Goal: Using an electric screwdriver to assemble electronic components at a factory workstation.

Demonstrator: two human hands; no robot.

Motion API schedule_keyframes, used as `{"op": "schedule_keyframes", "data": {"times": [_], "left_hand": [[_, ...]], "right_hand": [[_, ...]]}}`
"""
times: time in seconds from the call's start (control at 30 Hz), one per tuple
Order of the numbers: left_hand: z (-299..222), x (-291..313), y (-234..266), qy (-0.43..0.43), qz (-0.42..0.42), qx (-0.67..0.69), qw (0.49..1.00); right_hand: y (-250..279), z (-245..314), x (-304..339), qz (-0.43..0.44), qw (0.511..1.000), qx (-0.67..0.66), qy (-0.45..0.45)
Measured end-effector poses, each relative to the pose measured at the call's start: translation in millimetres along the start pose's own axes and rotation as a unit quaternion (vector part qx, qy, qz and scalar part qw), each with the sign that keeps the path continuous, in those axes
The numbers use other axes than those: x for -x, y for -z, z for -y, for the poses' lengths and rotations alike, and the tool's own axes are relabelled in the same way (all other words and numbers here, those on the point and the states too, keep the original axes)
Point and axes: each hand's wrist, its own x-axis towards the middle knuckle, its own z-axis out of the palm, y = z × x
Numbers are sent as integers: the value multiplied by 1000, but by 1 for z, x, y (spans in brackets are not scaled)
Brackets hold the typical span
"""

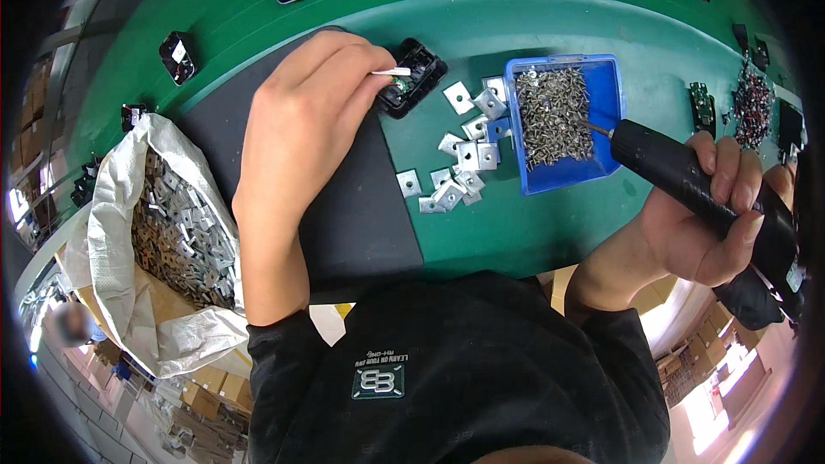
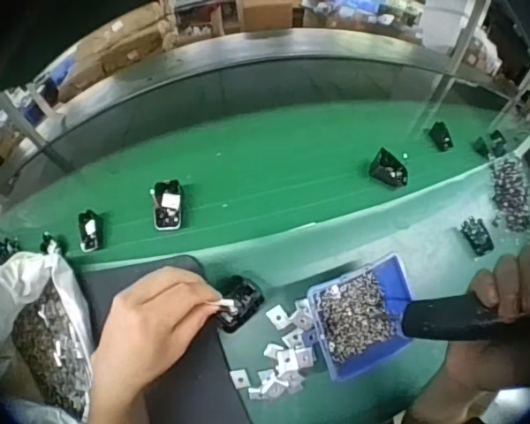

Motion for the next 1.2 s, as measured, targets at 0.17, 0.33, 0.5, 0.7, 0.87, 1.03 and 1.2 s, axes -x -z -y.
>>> {"op": "schedule_keyframes", "data": {"times": [0.17, 0.33, 0.5, 0.7, 0.87, 1.03, 1.2], "left_hand": [[10, -10, -4, -36, 85, 10, 996], [23, -15, -14, -84, 101, -24, 991], [11, -14, -22, 79, 134, 110, 982], [5, -8, -24, 56, 145, 22, 988], [2, -5, -21, 90, 161, -9, 983], [-11, 1, -10, -12, 9, 51, 999], [-45, 12, -34, -129, 38, 155, 979]], "right_hand": [[0, -5, 3, -17, 1000, -15, -12], [3, -8, 0, 27, 999, -18, -26], [4, -10, 0, 38, 998, -17, -41], [1, -9, 0, 36, 998, -36, -47], [-3, -2, 0, 11, 996, -80, -28], [-20, 10, 1, -63, 991, -117, -34], [-30, 12, -4, -31, 981, -187, -38]]}}
